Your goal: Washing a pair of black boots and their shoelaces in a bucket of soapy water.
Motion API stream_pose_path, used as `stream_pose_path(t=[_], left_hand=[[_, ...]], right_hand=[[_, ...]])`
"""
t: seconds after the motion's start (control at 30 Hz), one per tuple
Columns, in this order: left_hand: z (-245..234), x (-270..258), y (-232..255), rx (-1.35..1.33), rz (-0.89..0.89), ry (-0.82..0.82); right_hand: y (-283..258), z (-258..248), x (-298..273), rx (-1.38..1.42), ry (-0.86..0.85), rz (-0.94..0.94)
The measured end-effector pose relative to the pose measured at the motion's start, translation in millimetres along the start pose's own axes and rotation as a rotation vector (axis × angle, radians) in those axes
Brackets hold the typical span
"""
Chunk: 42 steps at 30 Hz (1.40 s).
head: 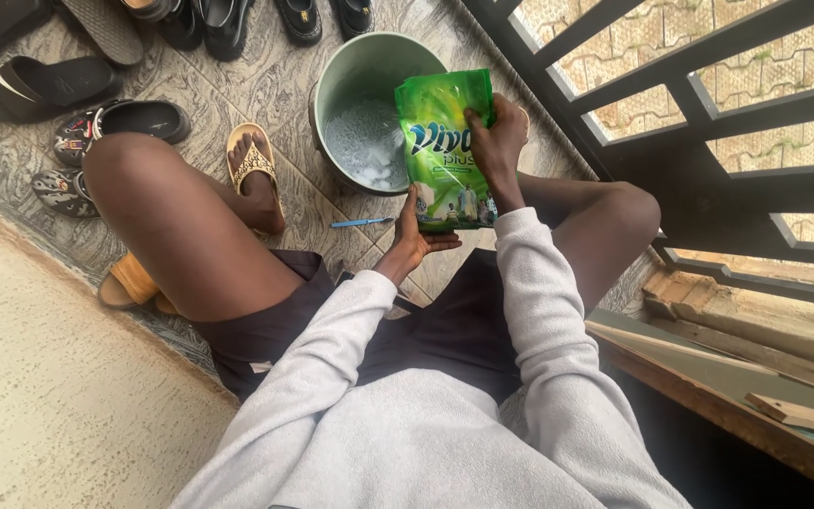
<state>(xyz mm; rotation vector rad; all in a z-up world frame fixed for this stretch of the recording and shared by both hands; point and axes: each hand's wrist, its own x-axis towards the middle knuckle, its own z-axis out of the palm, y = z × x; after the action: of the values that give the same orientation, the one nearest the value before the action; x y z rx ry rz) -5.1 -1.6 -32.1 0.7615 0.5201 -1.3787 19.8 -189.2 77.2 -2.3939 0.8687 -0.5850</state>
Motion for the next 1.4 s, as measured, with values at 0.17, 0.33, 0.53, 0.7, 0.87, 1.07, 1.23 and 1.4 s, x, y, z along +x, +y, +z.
stream_pose_path(t=[0.17,0.33,0.53,0.7,0.87,1.07,1.23,1.4], left_hand=[[-1.2,1.8,2.5,0.006,0.006,-0.016],[1.7,-2.7,6.5,0.040,0.028,-0.026],[5.5,-9.5,8.3,0.107,0.053,0.018],[12.3,-17.8,21.1,0.190,0.136,0.074],[7.3,-8.1,19.0,0.270,0.282,0.138],[17.3,-26.6,25.9,0.261,0.338,0.102],[16.8,-31.7,28.6,0.213,0.295,0.086],[28.3,-64.6,47.9,0.345,0.346,0.169]], right_hand=[[3.1,2.4,3.5,0.008,0.009,-0.033],[5.1,-0.7,3.9,0.032,-0.035,0.038],[-2.5,-23.3,-1.3,0.223,-0.094,0.131],[0.1,-54.0,-14.6,0.430,-0.074,0.197],[-3.1,-73.1,-30.2,0.741,-0.044,0.265],[-16.0,-82.3,-45.7,0.861,0.006,0.246],[-28.1,-86.9,-56.6,0.889,0.056,0.177],[-39.8,-94.8,-71.9,0.929,0.146,0.219]])
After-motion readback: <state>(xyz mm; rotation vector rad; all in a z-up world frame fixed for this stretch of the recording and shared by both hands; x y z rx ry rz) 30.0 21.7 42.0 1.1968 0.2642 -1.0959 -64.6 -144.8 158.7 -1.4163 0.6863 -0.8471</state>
